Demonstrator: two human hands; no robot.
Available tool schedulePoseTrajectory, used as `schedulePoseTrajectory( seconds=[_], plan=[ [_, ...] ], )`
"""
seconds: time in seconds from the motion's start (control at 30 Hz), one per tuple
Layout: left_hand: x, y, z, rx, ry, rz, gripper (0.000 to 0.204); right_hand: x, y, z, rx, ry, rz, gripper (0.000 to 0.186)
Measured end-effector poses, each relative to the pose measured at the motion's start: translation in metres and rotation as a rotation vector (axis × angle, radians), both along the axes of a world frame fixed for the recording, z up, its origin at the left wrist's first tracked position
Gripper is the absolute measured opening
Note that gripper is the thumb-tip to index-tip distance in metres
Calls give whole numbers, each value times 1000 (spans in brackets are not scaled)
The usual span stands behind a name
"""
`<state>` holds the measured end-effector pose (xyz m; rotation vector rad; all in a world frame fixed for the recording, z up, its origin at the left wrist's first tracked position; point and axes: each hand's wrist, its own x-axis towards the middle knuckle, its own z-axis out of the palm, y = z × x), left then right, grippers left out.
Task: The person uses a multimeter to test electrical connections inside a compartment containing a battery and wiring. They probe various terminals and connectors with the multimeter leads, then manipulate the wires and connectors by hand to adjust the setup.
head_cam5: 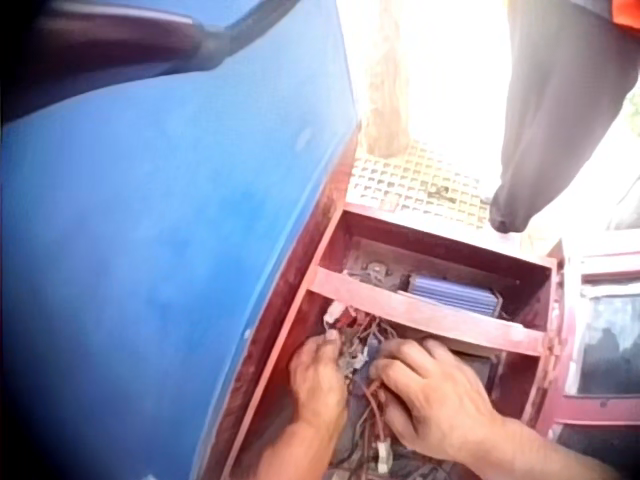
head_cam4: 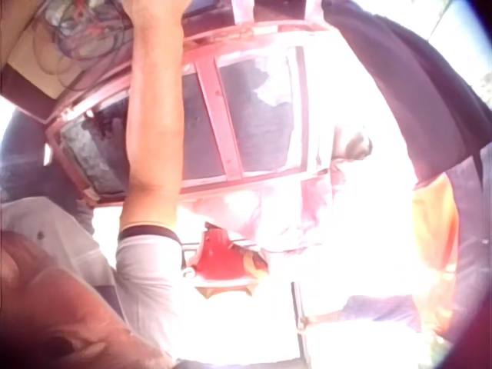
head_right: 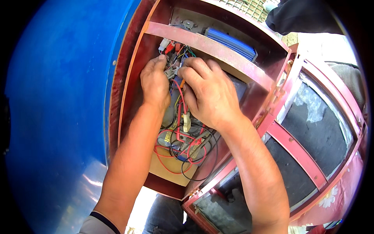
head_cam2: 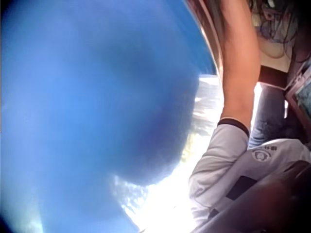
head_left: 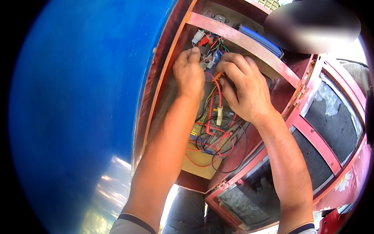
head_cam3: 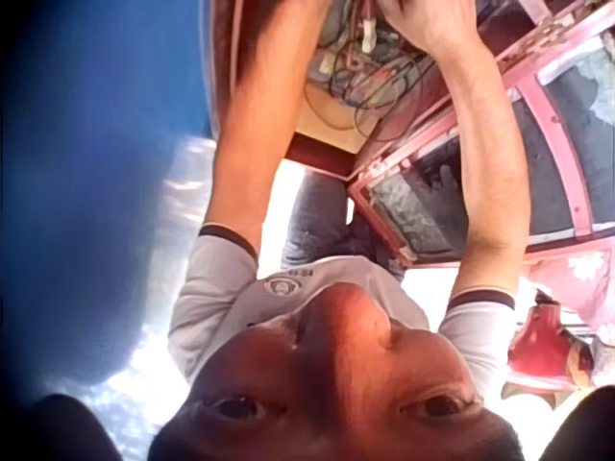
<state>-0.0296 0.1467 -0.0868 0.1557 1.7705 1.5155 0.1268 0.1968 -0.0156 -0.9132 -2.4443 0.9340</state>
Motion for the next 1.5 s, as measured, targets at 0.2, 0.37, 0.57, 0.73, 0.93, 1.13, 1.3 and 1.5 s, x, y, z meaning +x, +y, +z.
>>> schedulePoseTrajectory(
  seconds=[0.2, 0.37, 0.57, 0.73, 0.93, 1.13, 1.3, 1.5],
  plan=[
    [7, 4, 15, 99, -182, 64, 28, 1, 0, 1, -11, -19, 0, 29],
    [2, 2, 11, 243, -287, 92, 29, -2, -1, 2, -7, 7, -8, 26],
    [-5, -4, 9, 341, -399, 39, 23, -1, -1, 2, -26, 9, -18, 24],
    [-3, -11, 12, 304, -354, -33, 22, -1, -1, 1, -37, 30, -31, 20],
    [-5, -16, 2, 274, -283, -42, 24, -2, -1, 3, -61, 15, -36, 20],
    [-3, -19, -7, 229, -152, -49, 25, -2, -1, 1, -56, 24, -35, 20],
    [-2, -39, -2, 99, 112, -176, 21, -2, 0, 2, -50, 16, -37, 20],
    [-3, -37, 11, 191, 680, -419, 19, -2, 0, 1, -57, 29, -41, 20]
  ],
)
